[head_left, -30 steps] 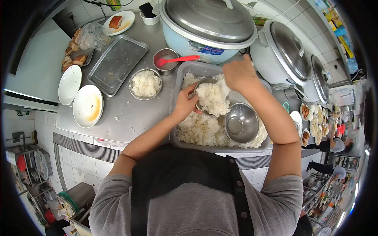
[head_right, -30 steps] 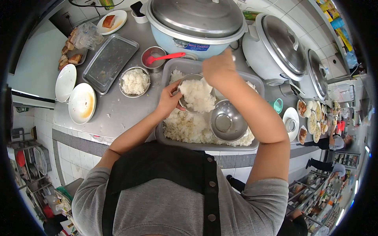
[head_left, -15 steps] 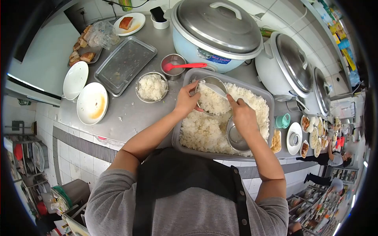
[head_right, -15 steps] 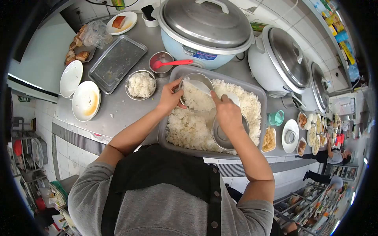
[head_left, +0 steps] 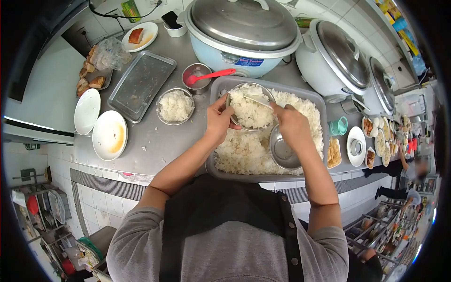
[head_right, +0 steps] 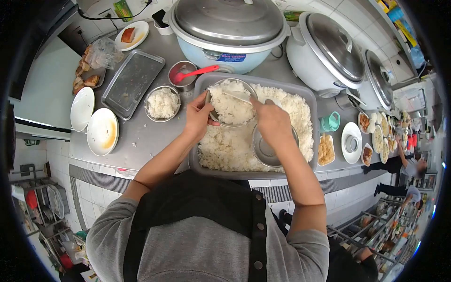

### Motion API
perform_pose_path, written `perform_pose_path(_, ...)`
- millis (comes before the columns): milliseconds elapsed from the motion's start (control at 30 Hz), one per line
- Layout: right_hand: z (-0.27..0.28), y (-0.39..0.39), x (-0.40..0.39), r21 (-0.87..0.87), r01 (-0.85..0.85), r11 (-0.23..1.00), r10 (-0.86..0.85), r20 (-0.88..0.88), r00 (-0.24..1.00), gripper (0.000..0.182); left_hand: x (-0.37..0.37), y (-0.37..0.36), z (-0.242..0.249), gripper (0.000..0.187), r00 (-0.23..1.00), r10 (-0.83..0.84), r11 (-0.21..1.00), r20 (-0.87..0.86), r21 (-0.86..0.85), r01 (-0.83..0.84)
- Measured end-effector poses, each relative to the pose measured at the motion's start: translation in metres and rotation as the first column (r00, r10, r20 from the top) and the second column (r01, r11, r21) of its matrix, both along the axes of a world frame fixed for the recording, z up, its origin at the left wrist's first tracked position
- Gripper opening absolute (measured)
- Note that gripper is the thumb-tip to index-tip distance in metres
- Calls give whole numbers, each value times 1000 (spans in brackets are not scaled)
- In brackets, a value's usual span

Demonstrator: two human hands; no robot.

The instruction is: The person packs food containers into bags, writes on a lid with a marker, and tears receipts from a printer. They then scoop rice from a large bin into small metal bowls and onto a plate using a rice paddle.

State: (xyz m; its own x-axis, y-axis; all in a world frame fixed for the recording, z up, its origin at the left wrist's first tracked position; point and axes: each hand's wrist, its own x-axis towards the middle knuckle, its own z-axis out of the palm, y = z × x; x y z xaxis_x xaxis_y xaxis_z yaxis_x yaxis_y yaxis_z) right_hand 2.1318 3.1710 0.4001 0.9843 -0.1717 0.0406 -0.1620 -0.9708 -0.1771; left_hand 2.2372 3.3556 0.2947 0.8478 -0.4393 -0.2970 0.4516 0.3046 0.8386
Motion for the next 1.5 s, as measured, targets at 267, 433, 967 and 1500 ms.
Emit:
perform_pose_path(267,56,-44,2,197,218,956,-192,-142,971,27,24,14,7,54,913,234,969,334,-7,-246)
perform_pose_path(433,-62,-69,49,-550,112,828,-92,64,994,20,21,11,-8,57,884,358,933,300,-94,-346)
perform_pose_path(967,-119,-90,87,325,-225,919,378,-556,741,23,21,36,-2,58,858,358,932,370,-87,-351)
perform_pose_path(1500,25,-20,46,-263,-31,964,33,4,999,40,1,-1,-8,58,973,170,984,154,-82,-159)
